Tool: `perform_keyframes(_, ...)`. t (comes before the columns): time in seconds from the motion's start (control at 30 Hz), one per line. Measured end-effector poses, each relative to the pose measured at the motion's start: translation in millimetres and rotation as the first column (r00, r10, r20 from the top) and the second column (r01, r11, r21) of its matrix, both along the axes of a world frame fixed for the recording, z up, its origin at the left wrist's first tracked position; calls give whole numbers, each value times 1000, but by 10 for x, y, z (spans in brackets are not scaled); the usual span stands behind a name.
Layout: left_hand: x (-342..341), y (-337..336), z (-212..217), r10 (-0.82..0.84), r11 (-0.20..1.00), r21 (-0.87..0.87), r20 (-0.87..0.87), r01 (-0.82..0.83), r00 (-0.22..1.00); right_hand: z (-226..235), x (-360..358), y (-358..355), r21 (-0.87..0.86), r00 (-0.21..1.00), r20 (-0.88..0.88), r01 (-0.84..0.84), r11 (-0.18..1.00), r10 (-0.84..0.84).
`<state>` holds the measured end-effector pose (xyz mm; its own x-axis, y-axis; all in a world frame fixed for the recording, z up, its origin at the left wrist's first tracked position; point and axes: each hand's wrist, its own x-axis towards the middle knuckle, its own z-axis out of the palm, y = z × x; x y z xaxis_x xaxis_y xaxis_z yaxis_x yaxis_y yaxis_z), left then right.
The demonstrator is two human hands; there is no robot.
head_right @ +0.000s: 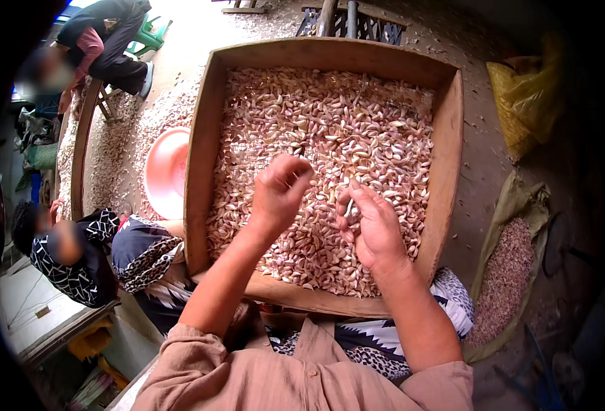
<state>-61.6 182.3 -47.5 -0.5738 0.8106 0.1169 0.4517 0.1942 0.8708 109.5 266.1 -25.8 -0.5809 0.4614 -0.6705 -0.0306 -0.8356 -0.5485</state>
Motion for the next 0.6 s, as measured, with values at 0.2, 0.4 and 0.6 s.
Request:
perform_keyframes(0.2, -337, 188, -471, 54, 997, -43, -151, -61, 987, 54, 27, 110, 49, 999, -8, 45, 998, -45)
perform_keyframes(0.4, -274, 590, -476, 94, 989, -62, -460, -137, 883, 87, 46, 153, 63, 999, -13, 35, 997, -34)
perform_keyframes(0.6, -730, 1004, -611, 270, 938, -50, -513, -342, 815, 156, 99, 232, 106, 998, -29, 65, 992, -62)
